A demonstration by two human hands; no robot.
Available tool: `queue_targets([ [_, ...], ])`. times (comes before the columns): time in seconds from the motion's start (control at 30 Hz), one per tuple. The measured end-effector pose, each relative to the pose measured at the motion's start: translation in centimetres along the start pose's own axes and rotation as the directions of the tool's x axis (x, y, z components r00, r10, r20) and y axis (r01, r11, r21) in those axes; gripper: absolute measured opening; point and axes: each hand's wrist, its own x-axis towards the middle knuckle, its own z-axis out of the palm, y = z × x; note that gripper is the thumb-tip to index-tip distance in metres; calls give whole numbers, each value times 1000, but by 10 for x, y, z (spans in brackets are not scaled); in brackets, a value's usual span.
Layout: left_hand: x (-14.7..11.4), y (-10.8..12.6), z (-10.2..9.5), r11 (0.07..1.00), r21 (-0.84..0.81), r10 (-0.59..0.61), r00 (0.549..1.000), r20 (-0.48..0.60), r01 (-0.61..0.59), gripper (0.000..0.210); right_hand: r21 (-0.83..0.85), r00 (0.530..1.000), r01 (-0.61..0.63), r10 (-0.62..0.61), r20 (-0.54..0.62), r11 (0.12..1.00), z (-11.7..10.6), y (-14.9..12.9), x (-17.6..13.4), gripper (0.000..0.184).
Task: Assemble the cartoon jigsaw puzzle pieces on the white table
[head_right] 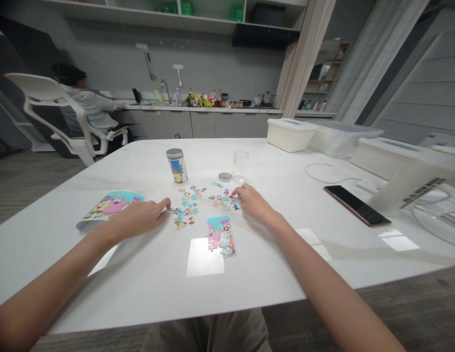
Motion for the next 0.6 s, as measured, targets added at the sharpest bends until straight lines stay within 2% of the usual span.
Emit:
queue_targets([
  [0.27, 0, 0, 0, 1000, 2, -24, 1000, 18, 24, 32, 47, 999, -20, 22, -42, 999, 4, 3, 0, 34],
  [0.6, -1, -1, -2, 995, 99, -10, 1000, -24, 12, 38, 69, 1000, -11, 13, -21, 998, 4, 4, 1, 41],
])
